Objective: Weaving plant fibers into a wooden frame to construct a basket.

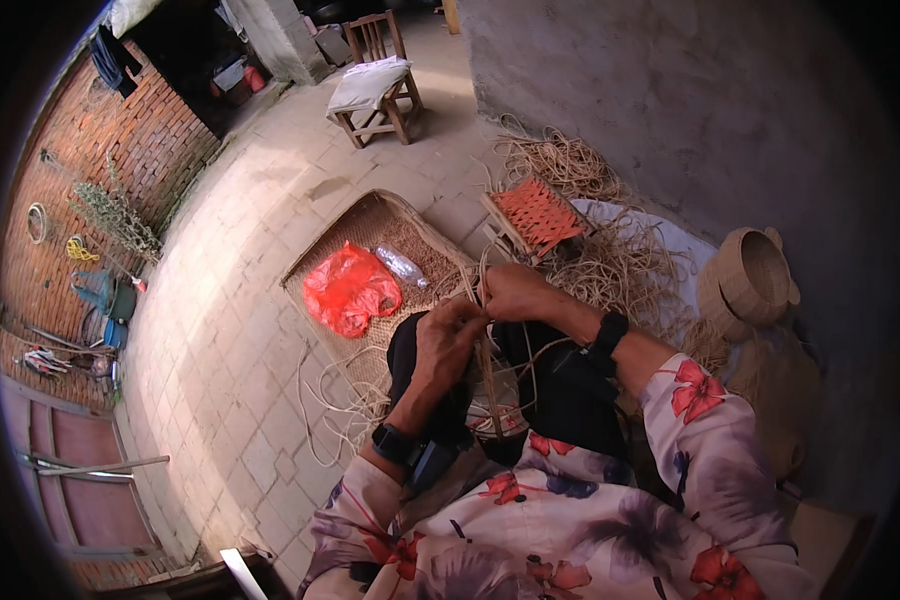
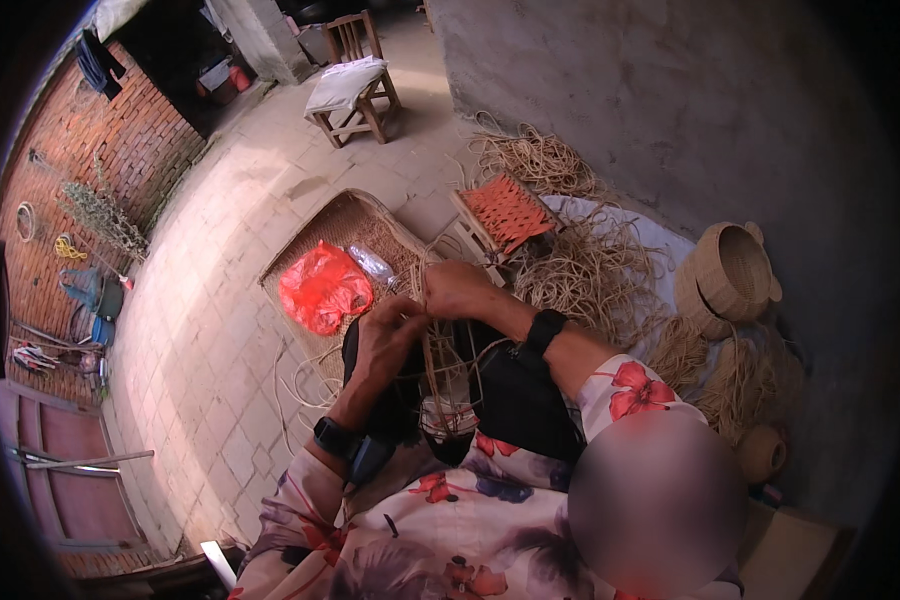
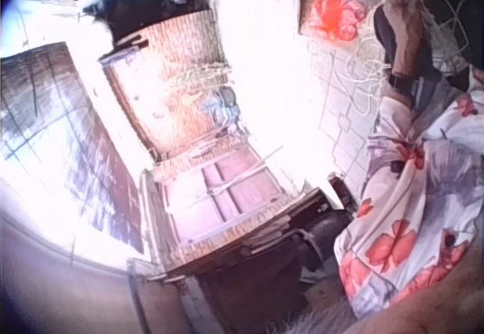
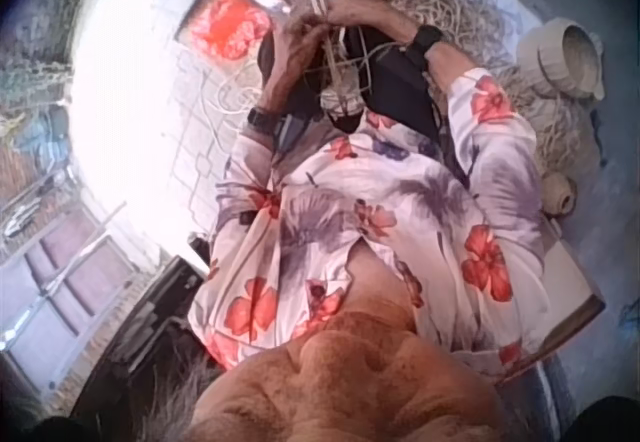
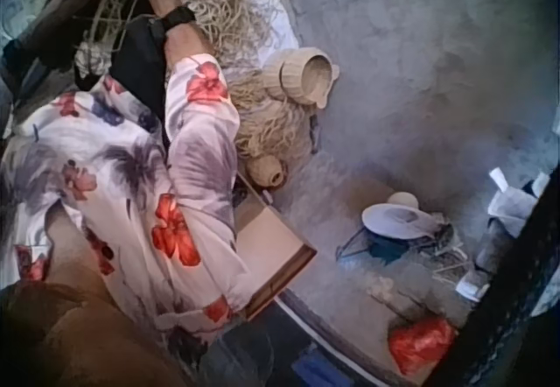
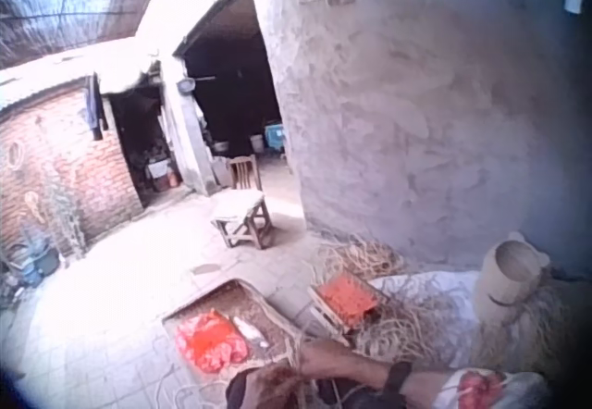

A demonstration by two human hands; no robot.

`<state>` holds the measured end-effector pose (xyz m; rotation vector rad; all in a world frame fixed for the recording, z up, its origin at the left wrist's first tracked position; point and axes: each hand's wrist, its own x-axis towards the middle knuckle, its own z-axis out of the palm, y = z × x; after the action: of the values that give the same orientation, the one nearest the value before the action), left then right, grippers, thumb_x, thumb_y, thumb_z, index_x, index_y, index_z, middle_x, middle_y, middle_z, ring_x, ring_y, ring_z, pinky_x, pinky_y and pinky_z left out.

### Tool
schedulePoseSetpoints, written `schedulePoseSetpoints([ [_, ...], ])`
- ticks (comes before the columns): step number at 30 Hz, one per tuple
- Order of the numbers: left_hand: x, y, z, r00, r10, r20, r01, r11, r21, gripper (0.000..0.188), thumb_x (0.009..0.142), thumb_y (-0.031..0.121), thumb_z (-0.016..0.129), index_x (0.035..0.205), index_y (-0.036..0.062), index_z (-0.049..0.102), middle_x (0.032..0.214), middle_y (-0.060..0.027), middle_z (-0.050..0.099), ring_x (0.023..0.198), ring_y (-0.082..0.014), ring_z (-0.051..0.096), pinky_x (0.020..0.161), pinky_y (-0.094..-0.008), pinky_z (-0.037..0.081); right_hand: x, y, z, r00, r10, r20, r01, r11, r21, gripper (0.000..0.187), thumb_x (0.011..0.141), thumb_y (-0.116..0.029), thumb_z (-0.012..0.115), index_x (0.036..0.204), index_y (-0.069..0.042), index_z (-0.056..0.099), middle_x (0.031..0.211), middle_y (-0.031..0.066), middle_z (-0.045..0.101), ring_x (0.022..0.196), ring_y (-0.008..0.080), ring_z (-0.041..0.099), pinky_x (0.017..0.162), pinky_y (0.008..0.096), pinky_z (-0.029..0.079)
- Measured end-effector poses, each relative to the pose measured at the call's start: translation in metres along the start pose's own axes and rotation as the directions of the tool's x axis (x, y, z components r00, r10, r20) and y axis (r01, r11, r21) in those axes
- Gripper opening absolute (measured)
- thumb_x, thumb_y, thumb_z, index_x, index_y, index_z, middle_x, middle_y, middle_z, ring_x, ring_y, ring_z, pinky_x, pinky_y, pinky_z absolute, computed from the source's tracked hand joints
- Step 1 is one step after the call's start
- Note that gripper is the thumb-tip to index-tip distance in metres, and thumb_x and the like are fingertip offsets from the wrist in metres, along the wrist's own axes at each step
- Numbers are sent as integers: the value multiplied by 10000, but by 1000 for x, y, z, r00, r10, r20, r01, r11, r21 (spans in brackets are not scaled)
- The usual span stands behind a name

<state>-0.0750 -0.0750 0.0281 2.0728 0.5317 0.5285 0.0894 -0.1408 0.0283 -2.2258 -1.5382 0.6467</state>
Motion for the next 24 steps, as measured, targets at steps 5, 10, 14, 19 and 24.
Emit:
schedulePoseSetpoints([
  [5,-1,1,6,999,-25,-32,23,998,-67,143,775,128,684,872,24,665,753,-69,636,679,-141,591,653,-287,481,6,-6,-1,998,10,65,-8,999,-32,216,657,-242,707,763,-53,711,747,180,669,761,366,659,683,432,516],
  [10,-4,9,2,992,-129,-8,129,991,44,156,782,122,675,900,19,671,764,-66,659,715,-122,608,673,-281,488,4,-12,-4,988,80,130,-63,989,-135,359,704,-328,715,974,-90,714,1018,153,689,981,334,654,828,435,518],
  [14,-2,7,2,985,-172,27,174,980,-94,155,762,180,687,838,46,682,731,-85,676,687,-149,644,663,-289,496,-3,-17,-8,988,69,135,-38,975,-218,367,711,-411,721,927,-114,718,945,176,683,909,349,656,751,431,522],
  [19,-1,1,1,984,-174,49,175,984,-28,174,762,199,687,846,48,665,723,-76,678,686,-138,645,657,-290,499,-18,-15,-20,980,-1,198,29,990,-137,288,730,-295,694,932,-89,692,960,138,684,900,312,659,733,415,518],
  [24,-1,-1,0,985,-154,73,155,988,-8,167,768,188,681,849,44,652,713,-79,673,665,-140,641,636,-289,499,-70,-23,5,763,-112,-637,215,973,87,121,772,-180,633,746,-80,570,704,120,629,707,329,642,622,459,488],
])
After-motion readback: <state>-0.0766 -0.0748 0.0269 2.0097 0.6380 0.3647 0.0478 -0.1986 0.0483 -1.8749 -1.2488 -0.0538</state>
